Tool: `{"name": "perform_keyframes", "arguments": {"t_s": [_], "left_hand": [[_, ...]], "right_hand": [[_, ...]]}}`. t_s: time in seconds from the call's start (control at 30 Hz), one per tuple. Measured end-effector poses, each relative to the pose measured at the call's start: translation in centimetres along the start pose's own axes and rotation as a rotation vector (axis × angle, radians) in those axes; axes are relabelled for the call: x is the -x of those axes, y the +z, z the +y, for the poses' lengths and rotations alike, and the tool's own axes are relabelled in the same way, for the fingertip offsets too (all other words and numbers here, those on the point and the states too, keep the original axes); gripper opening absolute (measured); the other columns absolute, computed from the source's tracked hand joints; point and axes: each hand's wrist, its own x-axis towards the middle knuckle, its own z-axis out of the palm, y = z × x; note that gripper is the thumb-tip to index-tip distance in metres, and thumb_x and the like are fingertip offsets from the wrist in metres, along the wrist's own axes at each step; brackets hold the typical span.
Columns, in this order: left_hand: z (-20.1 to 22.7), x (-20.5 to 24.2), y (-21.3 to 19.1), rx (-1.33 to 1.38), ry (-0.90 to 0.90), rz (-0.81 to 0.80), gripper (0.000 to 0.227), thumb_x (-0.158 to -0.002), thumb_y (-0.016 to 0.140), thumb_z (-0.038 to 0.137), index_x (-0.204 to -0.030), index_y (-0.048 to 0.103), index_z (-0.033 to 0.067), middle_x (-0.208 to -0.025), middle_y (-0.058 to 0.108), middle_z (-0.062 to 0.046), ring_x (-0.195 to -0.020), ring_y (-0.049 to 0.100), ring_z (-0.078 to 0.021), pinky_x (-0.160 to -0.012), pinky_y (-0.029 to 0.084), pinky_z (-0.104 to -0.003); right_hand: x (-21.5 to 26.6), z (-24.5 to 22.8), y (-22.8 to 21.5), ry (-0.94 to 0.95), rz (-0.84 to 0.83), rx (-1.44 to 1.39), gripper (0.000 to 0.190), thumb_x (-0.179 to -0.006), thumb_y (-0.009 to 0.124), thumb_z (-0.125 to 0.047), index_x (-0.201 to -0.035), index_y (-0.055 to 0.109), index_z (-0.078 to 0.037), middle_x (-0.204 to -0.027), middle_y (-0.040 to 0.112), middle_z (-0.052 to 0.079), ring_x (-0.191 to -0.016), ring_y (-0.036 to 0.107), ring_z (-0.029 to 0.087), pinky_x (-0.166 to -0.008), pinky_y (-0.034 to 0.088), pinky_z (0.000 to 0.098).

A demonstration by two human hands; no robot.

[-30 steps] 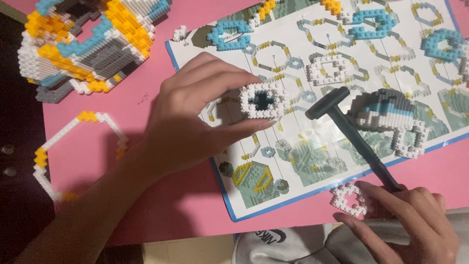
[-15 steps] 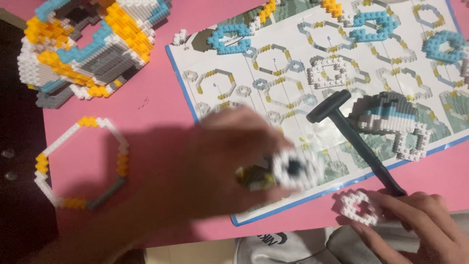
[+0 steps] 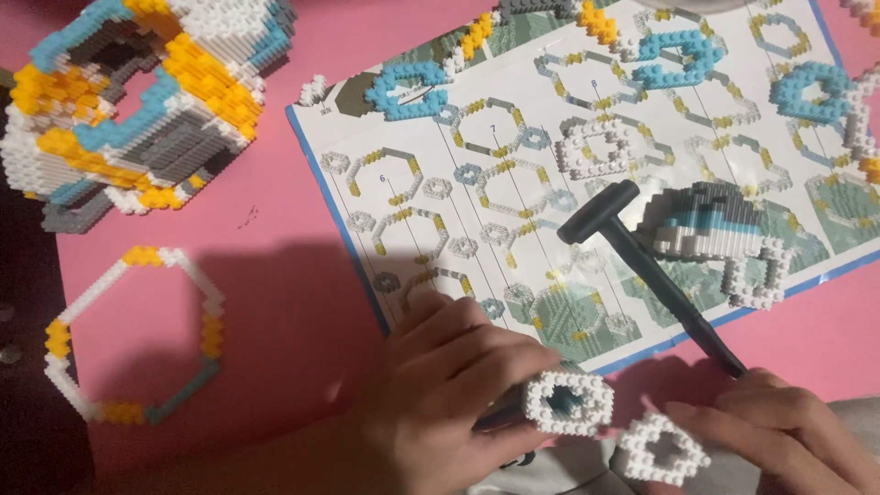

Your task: Assembling a 3D model using plastic connector blocks and a toy hammer according to instructions.

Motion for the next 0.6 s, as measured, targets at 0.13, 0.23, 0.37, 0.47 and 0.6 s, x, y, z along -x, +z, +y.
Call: {"name": "perform_keyframes", "arguments": {"t_s": [0.13,0.23,0.37,0.47,0.6], "left_hand": [[0.2,0.1,1.0,0.013,-0.014,0.102,0.049,-0.067,0.097,0.003,-0.104,0.066,0.0063,-0.097,0.077,-0.004,-0.084,0.064,-0.0195,-0.089,0.051,-0.041],[-0.3,0.7,1.7,0.049,-0.023,0.113,0.054,-0.064,0.099,0.005,-0.104,0.064,0.0064,-0.102,0.077,-0.004,-0.091,0.063,-0.0204,-0.094,0.052,-0.043],[-0.6,0.9,1.7,0.048,0.009,0.099,0.055,-0.067,0.100,0.005,-0.108,0.064,0.0067,-0.105,0.076,-0.005,-0.089,0.062,-0.0204,-0.091,0.051,-0.041],[-0.6,1.2,2.1,0.038,-0.023,0.143,0.055,-0.064,0.102,0.006,-0.105,0.066,0.0077,-0.101,0.076,-0.003,-0.088,0.061,-0.0194,-0.091,0.051,-0.040],[-0.6,1.1,2.0,0.045,-0.015,0.161,0.054,-0.062,0.102,0.005,-0.102,0.066,0.0080,-0.101,0.077,-0.002,-0.087,0.063,-0.0176,-0.091,0.052,-0.039]], "right_hand": [[-1.8,-2.5,0.5,-0.030,0.007,-0.068,0.049,-0.050,0.096,-0.033,-0.091,0.080,-0.011,-0.082,0.060,-0.001,-0.077,0.072,0.010,-0.076,0.062,0.0238],[-2.6,-3.9,0.8,0.024,0.021,-0.059,0.049,-0.047,0.098,-0.034,-0.086,0.081,-0.009,-0.082,0.063,0.003,-0.084,0.075,0.016,-0.086,0.065,0.0291],[-3.0,-3.9,0.8,0.059,-0.022,-0.017,0.056,-0.035,0.104,-0.035,-0.082,0.083,-0.013,-0.084,0.069,0.002,-0.095,0.076,0.016,-0.102,0.066,0.0352],[-4.0,-5.0,1.2,0.039,-0.008,-0.092,0.058,-0.038,0.103,-0.034,-0.085,0.082,-0.008,-0.078,0.065,0.002,-0.076,0.073,0.013,-0.080,0.065,0.0271],[-4.4,-5.3,1.4,0.018,-0.011,-0.097,0.056,-0.040,0.102,-0.034,-0.084,0.080,-0.006,-0.078,0.066,0.003,-0.076,0.072,0.014,-0.078,0.063,0.0282]]}}
